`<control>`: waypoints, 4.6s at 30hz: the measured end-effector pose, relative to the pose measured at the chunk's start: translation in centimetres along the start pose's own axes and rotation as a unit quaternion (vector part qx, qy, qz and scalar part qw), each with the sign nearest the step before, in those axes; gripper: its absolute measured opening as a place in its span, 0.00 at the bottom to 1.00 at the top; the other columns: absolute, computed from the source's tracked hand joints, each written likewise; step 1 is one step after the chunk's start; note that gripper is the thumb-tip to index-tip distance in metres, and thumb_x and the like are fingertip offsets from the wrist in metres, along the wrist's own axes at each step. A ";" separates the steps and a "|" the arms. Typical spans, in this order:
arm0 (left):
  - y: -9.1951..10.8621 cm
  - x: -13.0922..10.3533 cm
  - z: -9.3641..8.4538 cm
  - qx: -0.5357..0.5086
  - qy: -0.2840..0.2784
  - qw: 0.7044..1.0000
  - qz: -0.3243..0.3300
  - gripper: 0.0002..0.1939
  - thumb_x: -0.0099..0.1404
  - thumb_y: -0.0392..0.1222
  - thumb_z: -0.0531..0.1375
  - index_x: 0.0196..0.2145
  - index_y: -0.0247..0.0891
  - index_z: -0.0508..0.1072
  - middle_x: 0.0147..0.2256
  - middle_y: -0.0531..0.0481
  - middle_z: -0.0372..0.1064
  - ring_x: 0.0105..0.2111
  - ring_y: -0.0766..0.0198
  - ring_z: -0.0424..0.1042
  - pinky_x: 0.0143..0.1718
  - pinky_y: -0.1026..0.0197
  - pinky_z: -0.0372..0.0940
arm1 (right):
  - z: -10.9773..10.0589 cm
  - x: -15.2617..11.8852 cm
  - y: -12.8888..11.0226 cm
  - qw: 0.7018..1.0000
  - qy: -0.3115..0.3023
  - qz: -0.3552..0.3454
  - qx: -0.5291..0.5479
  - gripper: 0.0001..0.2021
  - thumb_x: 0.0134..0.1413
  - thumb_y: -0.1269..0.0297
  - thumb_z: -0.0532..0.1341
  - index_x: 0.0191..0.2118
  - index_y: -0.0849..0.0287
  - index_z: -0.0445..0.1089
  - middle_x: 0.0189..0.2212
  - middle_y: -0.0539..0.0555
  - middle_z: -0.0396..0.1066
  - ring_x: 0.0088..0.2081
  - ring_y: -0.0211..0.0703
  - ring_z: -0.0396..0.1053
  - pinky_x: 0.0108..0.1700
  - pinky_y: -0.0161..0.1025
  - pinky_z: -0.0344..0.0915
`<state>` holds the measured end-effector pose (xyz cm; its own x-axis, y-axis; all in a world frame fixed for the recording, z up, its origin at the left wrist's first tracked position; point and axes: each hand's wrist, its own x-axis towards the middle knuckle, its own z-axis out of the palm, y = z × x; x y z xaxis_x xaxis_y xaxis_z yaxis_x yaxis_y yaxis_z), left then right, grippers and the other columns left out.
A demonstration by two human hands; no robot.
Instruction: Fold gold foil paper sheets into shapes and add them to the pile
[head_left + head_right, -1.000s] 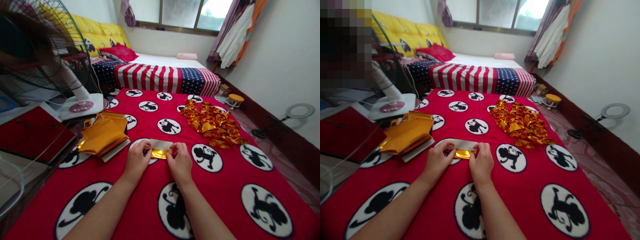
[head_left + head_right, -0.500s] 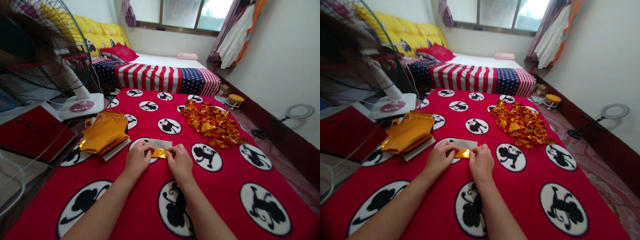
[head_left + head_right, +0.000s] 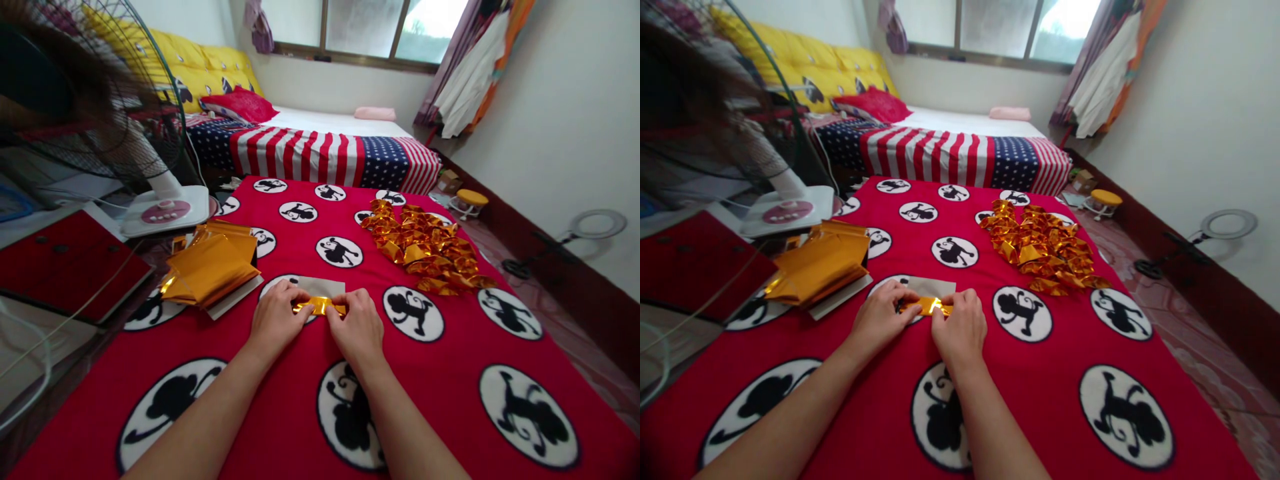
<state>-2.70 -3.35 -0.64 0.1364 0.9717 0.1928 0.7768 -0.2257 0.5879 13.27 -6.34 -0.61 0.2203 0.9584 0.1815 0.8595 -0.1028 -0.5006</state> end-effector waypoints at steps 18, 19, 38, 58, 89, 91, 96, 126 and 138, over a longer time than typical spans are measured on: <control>-0.7 0.4 0.1 -0.005 -0.033 0.999 0.000 0.08 0.55 0.40 0.66 0.36 0.42 0.79 0.36 0.50 0.72 0.39 0.58 0.70 0.40 0.58 0.64 | -0.6 0.1 0.7 0.997 -0.048 0.008 0.058 0.09 0.52 0.73 0.59 0.39 0.56 0.73 0.40 0.53 0.68 0.45 0.48 0.67 0.44 0.41 0.61; -0.8 0.4 0.0 -0.006 -0.037 0.999 0.000 0.08 0.56 0.40 0.66 0.36 0.43 0.79 0.37 0.50 0.72 0.40 0.58 0.70 0.40 0.58 0.64 | -0.7 0.2 0.9 0.996 -0.053 0.010 0.067 0.11 0.52 0.74 0.58 0.39 0.55 0.74 0.40 0.53 0.68 0.45 0.47 0.67 0.44 0.40 0.61; 0.8 0.2 0.2 0.064 -0.017 0.998 -0.021 0.09 0.55 0.46 0.66 0.33 0.41 0.75 0.36 0.48 0.71 0.39 0.57 0.70 0.40 0.57 0.64 | -0.5 0.2 1.2 0.996 -0.045 0.003 0.078 0.13 0.52 0.77 0.56 0.38 0.55 0.75 0.39 0.52 0.70 0.43 0.43 0.68 0.42 0.37 0.61; -1.1 0.8 -0.7 -0.009 -0.067 0.998 0.001 0.11 0.56 0.33 0.61 0.36 0.41 0.79 0.38 0.49 0.73 0.37 0.61 0.70 0.38 0.61 0.64 | -0.7 0.3 0.7 0.998 -0.051 0.009 0.047 0.07 0.51 0.70 0.62 0.37 0.55 0.73 0.38 0.51 0.69 0.43 0.44 0.67 0.41 0.38 0.60; 1.0 0.3 0.6 0.162 0.021 0.986 -0.005 0.09 0.67 0.47 0.57 0.32 0.40 0.68 0.34 0.48 0.70 0.36 0.56 0.70 0.36 0.58 0.58 | 0.5 0.8 -1.7 0.987 0.006 -0.007 -0.162 0.14 0.60 0.53 0.60 0.38 0.60 0.69 0.38 0.58 0.69 0.41 0.50 0.67 0.38 0.41 0.57; 1.0 0.3 0.5 0.159 0.014 0.987 -0.006 0.07 0.67 0.45 0.56 0.33 0.40 0.68 0.35 0.47 0.71 0.37 0.56 0.70 0.37 0.58 0.59 | 0.4 0.8 -1.4 0.988 0.002 -0.006 -0.156 0.09 0.62 0.58 0.59 0.38 0.59 0.68 0.38 0.57 0.69 0.41 0.49 0.67 0.38 0.41 0.57; 1.1 0.2 0.4 0.156 0.003 0.988 -0.015 0.06 0.68 0.42 0.55 0.34 0.40 0.68 0.37 0.46 0.71 0.39 0.56 0.70 0.39 0.57 0.59 | 0.3 0.6 -0.6 0.990 0.003 -0.006 -0.142 0.04 0.63 0.69 0.55 0.39 0.58 0.66 0.37 0.55 0.69 0.40 0.47 0.68 0.38 0.40 0.56; 0.6 -0.1 0.4 0.153 -0.023 0.988 0.002 0.04 0.67 0.36 0.54 0.38 0.39 0.68 0.39 0.46 0.70 0.42 0.55 0.69 0.45 0.55 0.60 | 0.5 0.0 -0.5 0.992 0.003 -0.027 -0.123 0.08 0.61 0.74 0.54 0.44 0.58 0.65 0.40 0.56 0.69 0.43 0.49 0.66 0.40 0.42 0.55; -0.1 0.0 0.5 0.116 -0.025 0.993 0.017 0.03 0.65 0.37 0.57 0.38 0.39 0.68 0.39 0.47 0.70 0.42 0.55 0.69 0.45 0.55 0.61 | 0.4 -0.3 -0.1 0.994 0.001 -0.037 -0.107 0.07 0.60 0.69 0.58 0.44 0.58 0.65 0.41 0.56 0.68 0.44 0.49 0.65 0.41 0.41 0.55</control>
<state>-2.46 -3.33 -1.08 0.1903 0.9674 0.1671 0.8913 -0.2416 0.3837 12.89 -6.48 -0.93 0.1531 0.9649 0.2135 0.9519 -0.0859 -0.2942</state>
